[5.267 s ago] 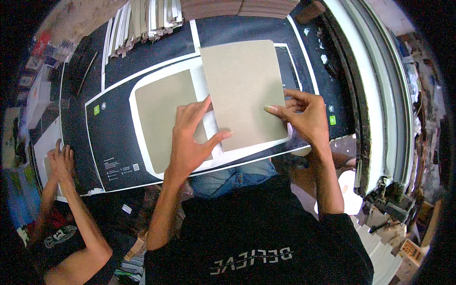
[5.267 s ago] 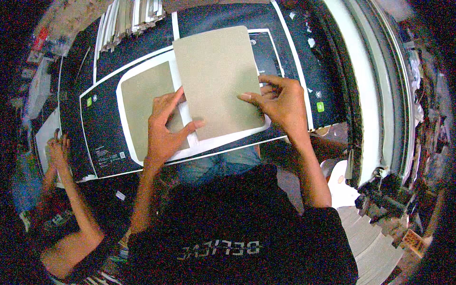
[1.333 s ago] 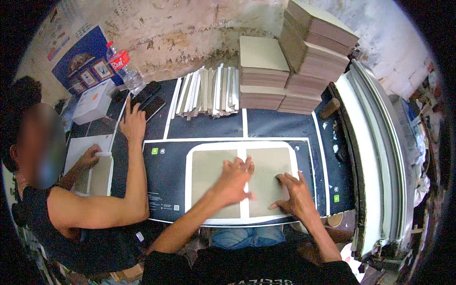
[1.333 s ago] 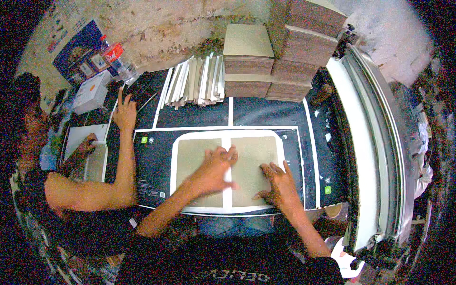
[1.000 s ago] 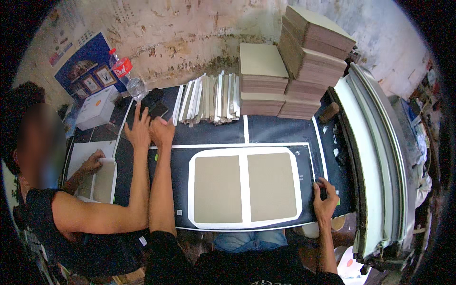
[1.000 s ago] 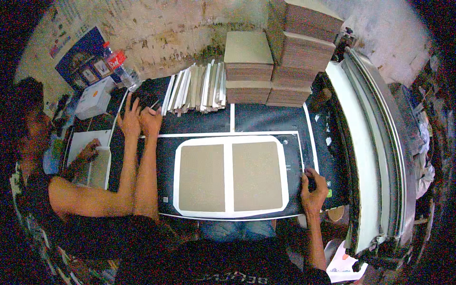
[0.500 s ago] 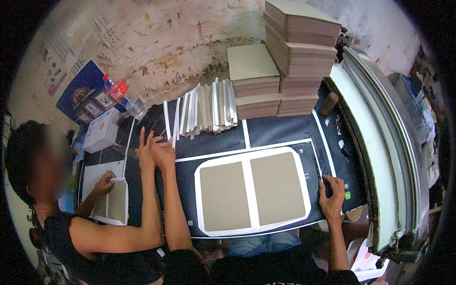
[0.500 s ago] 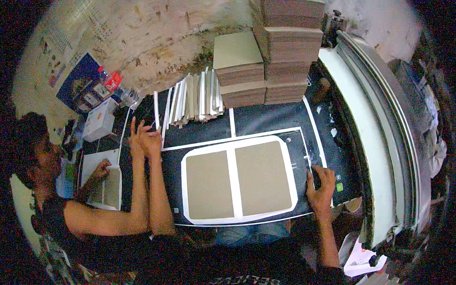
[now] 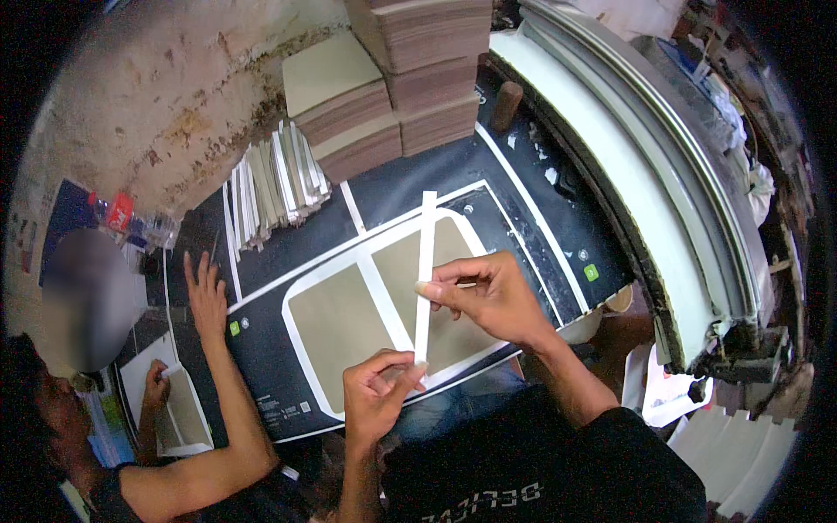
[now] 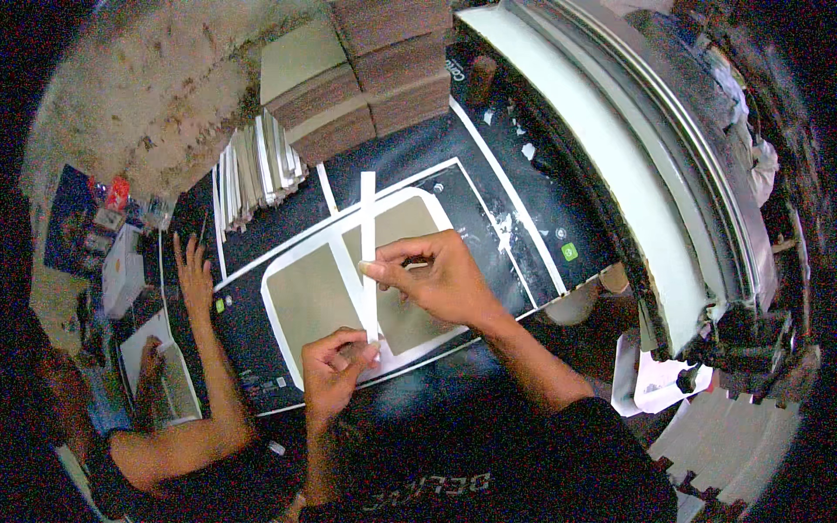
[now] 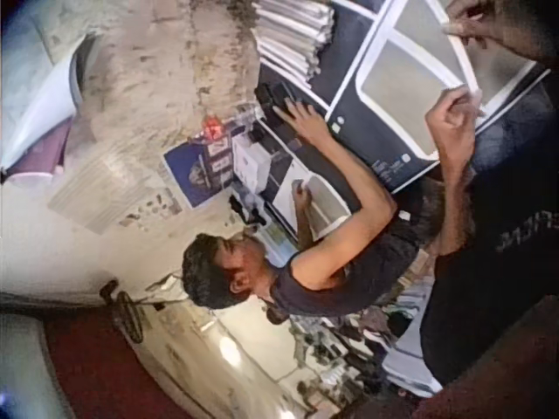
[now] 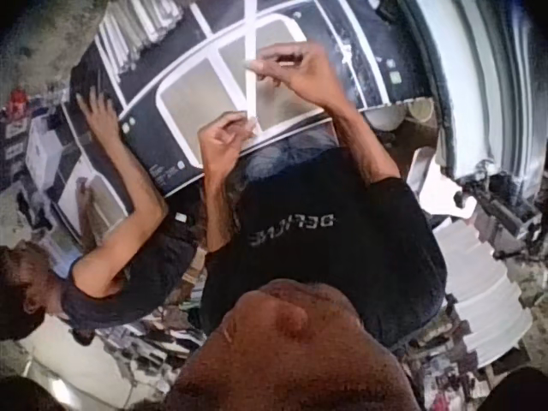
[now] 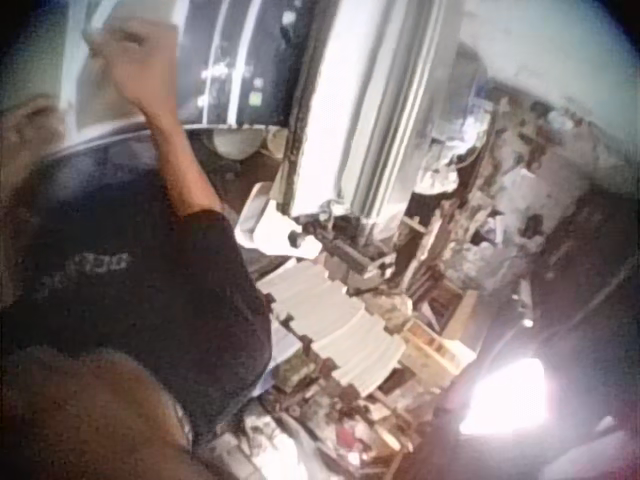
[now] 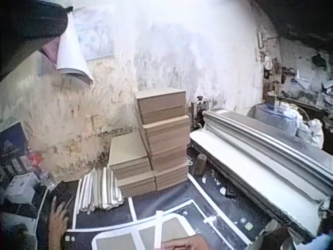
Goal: The person assembles a paper folder by feeding a sheet through a rolling adhesive machine and then manually applying two cardboard panels and white adhesive strips to the sheet on a workbench.
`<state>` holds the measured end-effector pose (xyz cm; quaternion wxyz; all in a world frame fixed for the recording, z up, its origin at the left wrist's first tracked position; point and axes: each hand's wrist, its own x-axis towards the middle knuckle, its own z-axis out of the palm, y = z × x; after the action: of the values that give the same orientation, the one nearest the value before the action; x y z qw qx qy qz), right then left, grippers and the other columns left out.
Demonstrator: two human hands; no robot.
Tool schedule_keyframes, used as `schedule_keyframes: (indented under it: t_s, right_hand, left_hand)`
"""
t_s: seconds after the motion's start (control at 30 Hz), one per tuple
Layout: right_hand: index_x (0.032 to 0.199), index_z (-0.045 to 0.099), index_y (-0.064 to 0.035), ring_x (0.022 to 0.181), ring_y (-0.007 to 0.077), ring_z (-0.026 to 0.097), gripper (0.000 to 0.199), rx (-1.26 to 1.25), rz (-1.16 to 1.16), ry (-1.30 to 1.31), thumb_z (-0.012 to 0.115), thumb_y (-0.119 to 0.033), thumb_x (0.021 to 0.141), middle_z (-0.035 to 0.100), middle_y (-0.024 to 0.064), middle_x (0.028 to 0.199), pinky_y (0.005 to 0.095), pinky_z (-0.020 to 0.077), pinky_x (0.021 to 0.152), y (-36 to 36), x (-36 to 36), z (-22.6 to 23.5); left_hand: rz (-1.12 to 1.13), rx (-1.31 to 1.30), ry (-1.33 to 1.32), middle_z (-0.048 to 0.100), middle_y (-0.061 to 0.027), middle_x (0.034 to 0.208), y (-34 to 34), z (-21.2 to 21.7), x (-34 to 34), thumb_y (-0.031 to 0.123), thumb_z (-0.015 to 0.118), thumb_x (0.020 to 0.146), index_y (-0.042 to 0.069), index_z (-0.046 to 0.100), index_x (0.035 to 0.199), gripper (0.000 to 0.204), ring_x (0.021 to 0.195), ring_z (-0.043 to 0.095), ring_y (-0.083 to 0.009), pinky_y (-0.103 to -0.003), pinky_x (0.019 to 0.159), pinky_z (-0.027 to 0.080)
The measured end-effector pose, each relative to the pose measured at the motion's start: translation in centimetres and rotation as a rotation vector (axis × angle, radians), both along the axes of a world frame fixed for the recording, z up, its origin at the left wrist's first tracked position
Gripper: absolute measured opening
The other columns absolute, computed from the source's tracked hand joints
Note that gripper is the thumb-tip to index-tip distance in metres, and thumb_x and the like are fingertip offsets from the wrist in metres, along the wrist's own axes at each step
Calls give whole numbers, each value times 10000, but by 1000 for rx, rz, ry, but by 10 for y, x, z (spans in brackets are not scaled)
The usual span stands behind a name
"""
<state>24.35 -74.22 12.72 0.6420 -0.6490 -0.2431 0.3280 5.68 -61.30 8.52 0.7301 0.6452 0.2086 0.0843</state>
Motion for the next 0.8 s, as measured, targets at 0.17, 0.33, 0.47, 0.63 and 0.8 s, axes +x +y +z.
schedule_keyframes:
  t_s: [0.17,0.33,0.47,0.63,0.8]
  right_hand:
    - [1013,755,56,664,106,660,248,51,46,108,759,-171,914,737,91,817,242,542,615,1,-10,-22]
    - [1022,759,44,679,113,675,252,-198,192,-107,744,-190,929,748,103,822,287,553,618,-4,-39,-36]
    - [953,745,59,647,123,680,236,-289,141,89,723,-176,945,718,101,735,284,549,565,-7,-49,-42]
    - [1042,714,82,710,140,709,231,-463,218,123,683,-133,962,727,130,814,259,625,629,-3,-38,-58]
    - [972,726,91,687,145,711,210,-470,392,47,692,-116,952,711,136,764,262,628,601,20,-43,-54]
  left_hand:
    - [-124,-426,5,707,-162,968,-8,-29,-16,-11,724,901,-114,680,1082,213,833,676,-178,-295,690,573]
    - [128,-251,34,717,-164,1013,-17,-37,-20,-2,722,909,-107,683,1098,220,889,692,-182,-297,710,586]
    - [-1,89,156,734,-165,997,1,-18,-18,57,715,925,-85,703,1082,213,902,719,-242,-355,747,594]
    - [37,954,-50,666,-198,1143,69,-33,23,123,674,928,-46,642,1161,290,1098,618,-371,-476,951,481]
    - [-103,1091,67,518,-188,1327,98,-54,42,177,618,956,0,519,1262,367,1263,449,-358,-509,1049,331]
